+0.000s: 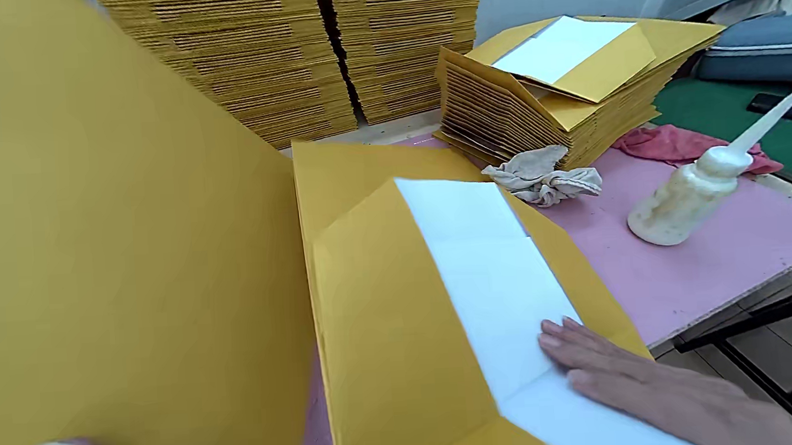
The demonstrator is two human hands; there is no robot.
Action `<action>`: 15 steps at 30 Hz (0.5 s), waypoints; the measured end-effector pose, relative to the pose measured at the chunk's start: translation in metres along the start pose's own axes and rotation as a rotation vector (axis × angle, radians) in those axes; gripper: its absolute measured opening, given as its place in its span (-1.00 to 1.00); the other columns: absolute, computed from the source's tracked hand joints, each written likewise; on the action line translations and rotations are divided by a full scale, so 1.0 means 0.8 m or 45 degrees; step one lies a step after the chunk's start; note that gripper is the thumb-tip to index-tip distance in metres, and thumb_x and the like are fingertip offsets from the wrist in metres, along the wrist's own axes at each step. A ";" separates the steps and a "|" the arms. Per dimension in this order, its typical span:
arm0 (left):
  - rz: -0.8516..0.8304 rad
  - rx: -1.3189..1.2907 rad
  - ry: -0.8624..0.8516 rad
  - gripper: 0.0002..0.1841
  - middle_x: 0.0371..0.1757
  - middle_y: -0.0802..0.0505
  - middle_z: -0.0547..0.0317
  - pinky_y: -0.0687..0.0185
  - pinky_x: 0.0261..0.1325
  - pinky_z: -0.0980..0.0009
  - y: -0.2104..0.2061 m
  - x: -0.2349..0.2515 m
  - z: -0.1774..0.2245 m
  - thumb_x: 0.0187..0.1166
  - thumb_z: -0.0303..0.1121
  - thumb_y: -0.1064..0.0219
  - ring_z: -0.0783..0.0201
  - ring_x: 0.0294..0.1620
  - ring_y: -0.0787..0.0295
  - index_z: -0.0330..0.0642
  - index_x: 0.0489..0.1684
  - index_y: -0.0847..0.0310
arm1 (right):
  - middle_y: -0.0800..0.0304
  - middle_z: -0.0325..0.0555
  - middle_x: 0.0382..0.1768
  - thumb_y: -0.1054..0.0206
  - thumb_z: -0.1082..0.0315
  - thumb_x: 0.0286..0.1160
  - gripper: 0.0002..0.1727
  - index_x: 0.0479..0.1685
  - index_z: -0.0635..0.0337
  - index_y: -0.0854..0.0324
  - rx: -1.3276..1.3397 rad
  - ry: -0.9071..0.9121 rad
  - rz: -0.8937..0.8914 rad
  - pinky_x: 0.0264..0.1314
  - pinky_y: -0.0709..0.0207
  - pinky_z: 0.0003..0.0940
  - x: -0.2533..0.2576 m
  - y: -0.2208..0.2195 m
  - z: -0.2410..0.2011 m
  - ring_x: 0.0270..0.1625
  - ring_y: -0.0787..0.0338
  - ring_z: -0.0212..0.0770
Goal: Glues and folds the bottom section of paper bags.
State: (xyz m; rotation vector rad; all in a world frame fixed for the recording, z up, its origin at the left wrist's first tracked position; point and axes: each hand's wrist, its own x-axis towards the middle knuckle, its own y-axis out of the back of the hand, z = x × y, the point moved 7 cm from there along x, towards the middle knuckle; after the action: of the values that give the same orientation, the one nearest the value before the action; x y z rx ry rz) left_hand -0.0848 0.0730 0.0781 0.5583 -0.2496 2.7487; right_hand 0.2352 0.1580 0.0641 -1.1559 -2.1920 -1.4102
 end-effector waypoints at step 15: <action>-0.684 -0.815 0.662 -0.81 -0.15 -0.83 0.64 -0.67 0.19 0.58 -0.128 -0.245 -0.026 0.56 -0.52 -0.25 0.73 0.01 -0.76 -0.19 0.05 -0.42 | -0.88 0.11 0.17 0.06 0.31 0.83 -0.64 0.17 0.13 -0.68 -0.298 0.212 -0.209 0.50 -0.56 -0.31 0.054 -0.015 -0.008 0.39 -0.80 -0.08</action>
State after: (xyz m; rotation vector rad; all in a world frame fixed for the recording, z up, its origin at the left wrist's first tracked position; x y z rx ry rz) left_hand 0.1141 0.1186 -0.0094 -0.2330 -0.6904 2.0283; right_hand 0.1975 0.1704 0.0856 -0.9051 -2.0880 -1.8020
